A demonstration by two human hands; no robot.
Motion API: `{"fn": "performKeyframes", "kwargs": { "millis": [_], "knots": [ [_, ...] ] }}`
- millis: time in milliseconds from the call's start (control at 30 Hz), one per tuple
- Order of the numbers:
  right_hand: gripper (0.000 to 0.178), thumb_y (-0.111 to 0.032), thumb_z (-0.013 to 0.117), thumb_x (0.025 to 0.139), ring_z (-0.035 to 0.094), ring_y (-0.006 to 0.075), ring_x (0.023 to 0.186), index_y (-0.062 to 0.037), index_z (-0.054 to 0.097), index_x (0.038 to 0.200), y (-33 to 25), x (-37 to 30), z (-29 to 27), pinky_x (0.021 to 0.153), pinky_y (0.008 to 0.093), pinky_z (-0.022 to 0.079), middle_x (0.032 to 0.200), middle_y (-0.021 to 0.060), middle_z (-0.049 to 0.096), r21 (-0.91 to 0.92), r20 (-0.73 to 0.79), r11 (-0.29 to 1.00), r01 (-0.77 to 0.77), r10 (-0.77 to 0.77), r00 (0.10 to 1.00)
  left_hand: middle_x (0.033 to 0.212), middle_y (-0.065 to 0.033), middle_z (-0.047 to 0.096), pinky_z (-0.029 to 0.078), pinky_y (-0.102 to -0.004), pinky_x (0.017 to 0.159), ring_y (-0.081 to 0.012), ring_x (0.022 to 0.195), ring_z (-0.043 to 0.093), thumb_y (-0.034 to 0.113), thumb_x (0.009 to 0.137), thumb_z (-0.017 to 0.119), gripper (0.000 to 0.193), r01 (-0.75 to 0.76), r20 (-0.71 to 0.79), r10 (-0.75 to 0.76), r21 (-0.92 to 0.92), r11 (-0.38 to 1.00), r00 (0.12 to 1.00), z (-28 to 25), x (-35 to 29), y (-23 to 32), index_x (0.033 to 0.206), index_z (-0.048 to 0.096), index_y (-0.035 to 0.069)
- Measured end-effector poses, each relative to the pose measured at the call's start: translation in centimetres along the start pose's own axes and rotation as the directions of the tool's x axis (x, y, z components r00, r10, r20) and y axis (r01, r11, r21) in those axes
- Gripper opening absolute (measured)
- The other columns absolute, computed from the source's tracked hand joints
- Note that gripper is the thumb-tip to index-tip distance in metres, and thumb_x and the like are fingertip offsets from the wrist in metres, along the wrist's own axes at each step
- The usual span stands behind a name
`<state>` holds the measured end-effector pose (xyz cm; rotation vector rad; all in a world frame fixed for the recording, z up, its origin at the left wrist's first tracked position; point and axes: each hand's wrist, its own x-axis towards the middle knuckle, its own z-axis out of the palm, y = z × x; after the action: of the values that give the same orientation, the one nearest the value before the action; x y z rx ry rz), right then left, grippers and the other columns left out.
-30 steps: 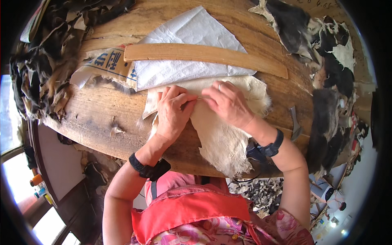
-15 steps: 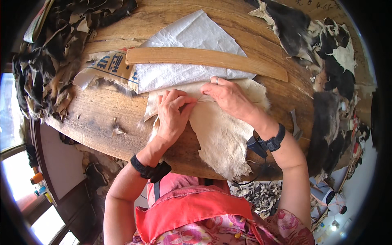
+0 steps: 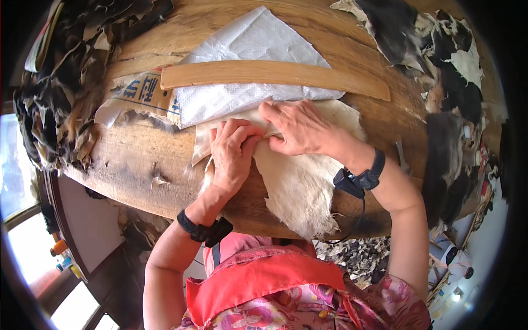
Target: The recorder uses a knife to cut fur, a needle to sew pieces together, and then sorts through a large pile of fur scraps on a workbench.
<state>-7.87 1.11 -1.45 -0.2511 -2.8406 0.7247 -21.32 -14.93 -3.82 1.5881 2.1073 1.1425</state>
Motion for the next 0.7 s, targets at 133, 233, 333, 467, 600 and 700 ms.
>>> {"fn": "performKeyframes", "kwargs": {
  "millis": [133,233,333,467,600,700],
  "knots": [
    [0.036,-0.014,0.072,0.076,0.068,0.0260,0.074,-0.0098,0.052,0.105,-0.1,-0.4,1.0,0.063,0.0409,0.054,0.084,0.0053,0.063,-0.047,-0.009,0.973,0.225,-0.225,0.974,0.103,-0.0024,0.066,0.037,-0.0362,0.089,-0.0231,0.096,0.059,0.004,0.082,0.074,0.016,0.022,0.009,-0.022,-0.009,1.000,1.000,0.0,0.1,-0.1,0.097,0.072,0.010],
    [0.026,-0.016,0.073,0.078,0.066,0.0212,0.081,-0.0116,0.056,0.098,-0.1,-0.9,1.0,0.068,0.0362,0.053,0.083,0.0010,0.061,-0.169,-0.154,0.923,0.345,-0.371,0.916,0.099,-0.0009,0.065,0.038,-0.0386,0.085,-0.0241,0.094,0.058,0.007,0.082,0.074,0.012,-0.002,-0.014,0.002,-0.013,1.000,1.000,0.0,0.2,-0.2,0.093,0.069,0.010],
    [0.014,-0.014,0.068,0.082,0.063,0.0205,0.098,-0.0078,0.063,0.093,-0.4,-1.3,0.9,0.077,0.0342,0.053,0.095,0.0031,0.062,-0.305,-0.246,0.872,0.382,-0.460,0.853,0.099,-0.0013,0.064,0.038,-0.0385,0.085,-0.0245,0.094,0.058,0.006,0.081,0.074,0.014,-0.010,-0.033,0.008,-0.056,0.998,0.999,0.0,0.1,-0.3,0.093,0.070,0.010],
    [0.011,-0.007,0.070,0.082,0.060,0.0273,0.113,-0.0019,0.065,0.091,-3.4,-1.7,1.6,0.094,0.0376,0.054,0.107,0.0071,0.063,-0.106,-0.399,0.914,0.391,-0.399,0.825,0.099,-0.0018,0.064,0.038,-0.0386,0.087,-0.0243,0.095,0.059,0.008,0.080,0.076,0.015,-0.006,0.004,0.006,0.036,0.999,1.000,-0.1,0.1,-0.3,0.093,0.070,0.009],
    [0.019,-0.001,0.068,0.093,0.069,0.0239,0.099,-0.0006,0.057,0.109,-8.0,-4.5,0.7,0.087,0.0364,0.058,0.100,0.0090,0.067,0.541,-0.244,0.826,0.160,-0.029,0.969,0.101,-0.0021,0.065,0.038,-0.0382,0.090,-0.0230,0.098,0.060,0.009,0.081,0.077,0.020,0.039,0.040,-0.039,0.003,0.999,0.998,-0.5,0.0,0.0,0.100,0.072,0.009],
    [0.023,-0.003,0.064,0.099,0.073,0.0183,0.082,-0.0040,0.055,0.120,-8.5,-7.1,-2.8,0.069,0.0296,0.058,0.087,0.0062,0.069,0.758,-0.086,0.649,-0.068,0.203,0.975,0.098,-0.0009,0.066,0.039,-0.0372,0.092,-0.0212,0.094,0.061,0.010,0.081,0.078,0.031,0.086,0.033,-0.084,-0.058,0.995,0.996,-0.4,0.1,0.2,0.111,0.071,0.011]
  ]
}}
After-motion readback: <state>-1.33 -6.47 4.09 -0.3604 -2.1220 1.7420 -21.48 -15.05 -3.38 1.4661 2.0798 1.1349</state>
